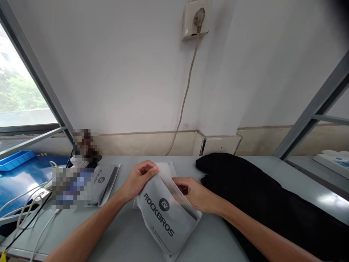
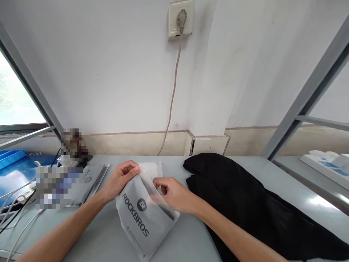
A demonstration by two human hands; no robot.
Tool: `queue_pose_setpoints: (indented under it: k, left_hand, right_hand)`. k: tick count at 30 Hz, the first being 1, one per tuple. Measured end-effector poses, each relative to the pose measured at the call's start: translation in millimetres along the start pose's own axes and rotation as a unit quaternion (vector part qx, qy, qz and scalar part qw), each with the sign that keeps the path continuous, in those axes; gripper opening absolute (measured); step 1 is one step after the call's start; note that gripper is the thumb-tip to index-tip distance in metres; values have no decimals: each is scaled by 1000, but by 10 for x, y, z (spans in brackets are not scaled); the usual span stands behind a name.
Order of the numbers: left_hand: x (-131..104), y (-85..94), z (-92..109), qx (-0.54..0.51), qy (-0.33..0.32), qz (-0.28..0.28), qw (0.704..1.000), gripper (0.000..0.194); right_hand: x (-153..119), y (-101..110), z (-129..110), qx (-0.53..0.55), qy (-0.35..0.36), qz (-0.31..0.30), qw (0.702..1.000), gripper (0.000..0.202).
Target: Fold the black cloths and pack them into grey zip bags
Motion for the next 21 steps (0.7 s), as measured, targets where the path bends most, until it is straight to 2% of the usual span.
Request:
queue_pose_setpoints:
  k: [5,10,13,18,21]
  left_hand:
    - [2,0,37,22,-19,2,1000,36]
    - [-29,-71,63,48,-31,-3,998,33]
    - [-59,-103,74,50,-27,10,998,32]
    - [-61,-45,106,50,-24,55,997,35]
    - [-47,102,35,6,5,106,994,46]
  right_hand:
    - [-9,-91,-33,24,0,-25,999,28]
    - [-39,-322,-27,118,-28,-126,985,28]
    - [-75,-400,-128,119,-10,-147,982,27]
    - [-59,-378,-210,85,31,-109,990,26]
    - [-11,-144,-136,82,51,-2,995,32]
Point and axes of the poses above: each hand's wrist, its own x-axis towards the middle knuckle, its own y-axis out of the back of the hand, z = x × y, the point moved 9 cm from there along x, towards the middle knuckle, and after that the axes turned 6 degrees about -z, right-handed, at the moved point
